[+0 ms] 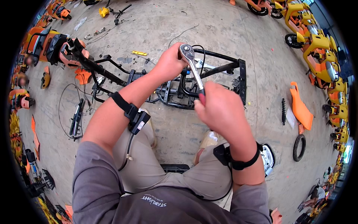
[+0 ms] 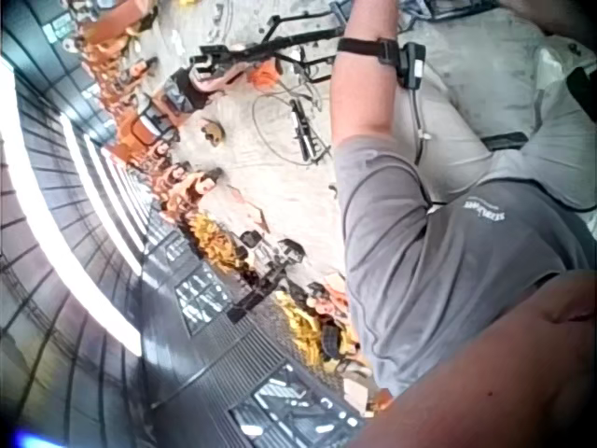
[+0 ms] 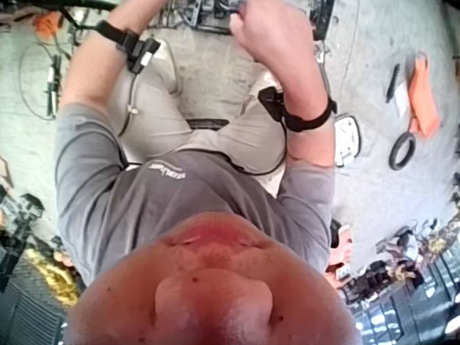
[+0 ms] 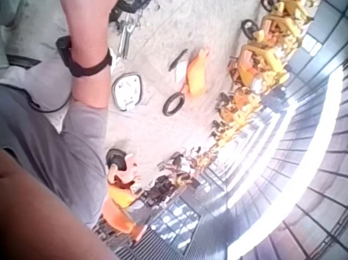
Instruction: The person assembles components onto a motorcycle frame, using a socket wrench to tighten bolts and a screwdriver to adjust wiring. They pick up a bolt and washer, thread them into a mounting hole by hand, and then use a socket wrench to tighten the fastener until secure.
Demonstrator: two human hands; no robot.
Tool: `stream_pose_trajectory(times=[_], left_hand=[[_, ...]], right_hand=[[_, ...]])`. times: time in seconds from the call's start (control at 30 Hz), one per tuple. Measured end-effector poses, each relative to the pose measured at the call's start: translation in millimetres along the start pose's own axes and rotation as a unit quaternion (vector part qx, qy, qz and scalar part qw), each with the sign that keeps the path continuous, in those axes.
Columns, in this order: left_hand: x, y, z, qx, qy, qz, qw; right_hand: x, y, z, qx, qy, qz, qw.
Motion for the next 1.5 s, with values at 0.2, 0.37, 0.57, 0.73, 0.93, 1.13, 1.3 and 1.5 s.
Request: stream_pose_trajectory(times=[0.2,0.37,0.57,0.73,0.93,1.13,1.3,1.5], left_hand=[[12,2,3,0.008,-0.017,0.058,0.998],[3,1,4,-0.026,0.014,-0.039,0.999],[-7,-7,-9,-0.023,-0.063,0.009,0.998],[-12,-6,-9,-0.038,-0.020,0.014,0.999],[-7,3,-2,-0.079,-0.047,0.036,0.995],[-25,-2,-5,-0.012,-0.064,0.060,0.996],[-11,7,-8,-0.017,-0.056,0.050,0.997],[-7,13,-1,-0.071,-0.030,-0.004,0.997]], right_hand=[[80,-21,37,0.121,-0.002,-0.119,0.986],[109,1,66,0.157,-0.028,-0.115,0.980],[35,2,21,0.014,0.013,-0.037,0.999],[34,0,19,-0.043,0.029,-0.005,0.999],[121,-9,66,0.089,0.084,-0.003,0.992],[56,9,39,0.006,-0.004,-0.059,0.998],[17,22,7,0.032,-0.029,-0.011,0.999],[102,-15,36,0.031,0.138,-0.053,0.988]])
Point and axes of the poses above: each hand's wrist, its own z-axis towards the middle knuckle, its own y-axis out of the palm, x = y × z, the point moved 4 cm from there along z, towards the middle knuckle, and after that the axes turned 5 degrees about x, right-handed, at the moved point
